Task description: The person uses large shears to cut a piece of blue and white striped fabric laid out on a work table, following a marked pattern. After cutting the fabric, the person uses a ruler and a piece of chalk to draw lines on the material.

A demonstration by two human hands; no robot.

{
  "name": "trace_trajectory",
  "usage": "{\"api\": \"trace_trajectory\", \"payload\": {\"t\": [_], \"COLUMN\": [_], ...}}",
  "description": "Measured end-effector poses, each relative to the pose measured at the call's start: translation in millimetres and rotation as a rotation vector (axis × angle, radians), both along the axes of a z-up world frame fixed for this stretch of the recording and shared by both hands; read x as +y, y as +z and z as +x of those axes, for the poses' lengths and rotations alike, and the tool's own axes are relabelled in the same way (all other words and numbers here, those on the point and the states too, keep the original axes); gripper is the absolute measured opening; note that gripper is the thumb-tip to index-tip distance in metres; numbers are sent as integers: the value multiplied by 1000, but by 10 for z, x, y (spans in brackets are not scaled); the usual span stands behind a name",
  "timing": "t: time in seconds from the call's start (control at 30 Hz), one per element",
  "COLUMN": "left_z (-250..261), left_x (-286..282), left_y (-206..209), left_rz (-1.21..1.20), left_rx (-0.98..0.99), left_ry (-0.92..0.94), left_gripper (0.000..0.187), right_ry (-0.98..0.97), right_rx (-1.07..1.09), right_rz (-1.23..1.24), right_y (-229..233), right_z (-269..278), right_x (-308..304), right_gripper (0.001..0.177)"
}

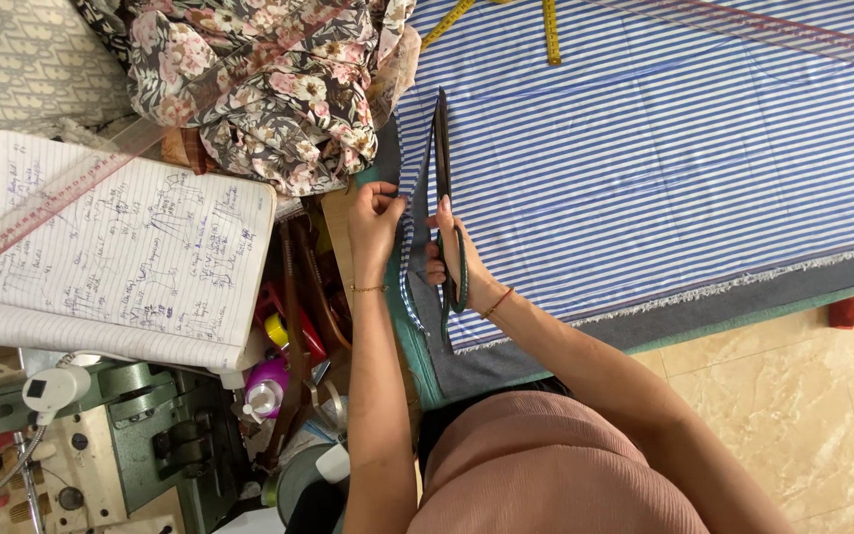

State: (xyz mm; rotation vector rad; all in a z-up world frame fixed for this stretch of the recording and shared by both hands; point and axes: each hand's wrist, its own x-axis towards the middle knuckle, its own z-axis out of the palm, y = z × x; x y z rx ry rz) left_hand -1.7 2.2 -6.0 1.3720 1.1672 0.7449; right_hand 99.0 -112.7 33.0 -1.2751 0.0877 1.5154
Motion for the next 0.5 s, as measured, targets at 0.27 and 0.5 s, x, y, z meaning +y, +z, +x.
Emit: {"api": "trace_trajectory", "payload": {"t": [0.27,0.5], "left_z": [3,-21], "left_x": [-11,22], "left_y": [-10,-91], "left_rz": [70,86], "left_rx": [18,7], "left_ry": [-14,-17], "left_gripper": [19,21], "right_ry": [32,35], "right_rx": [-38,-71], "right_rz": [4,-7], "right_y": [38,7], "right_z": [48,17], "right_x": [66,71], "right_gripper": [67,66]}}
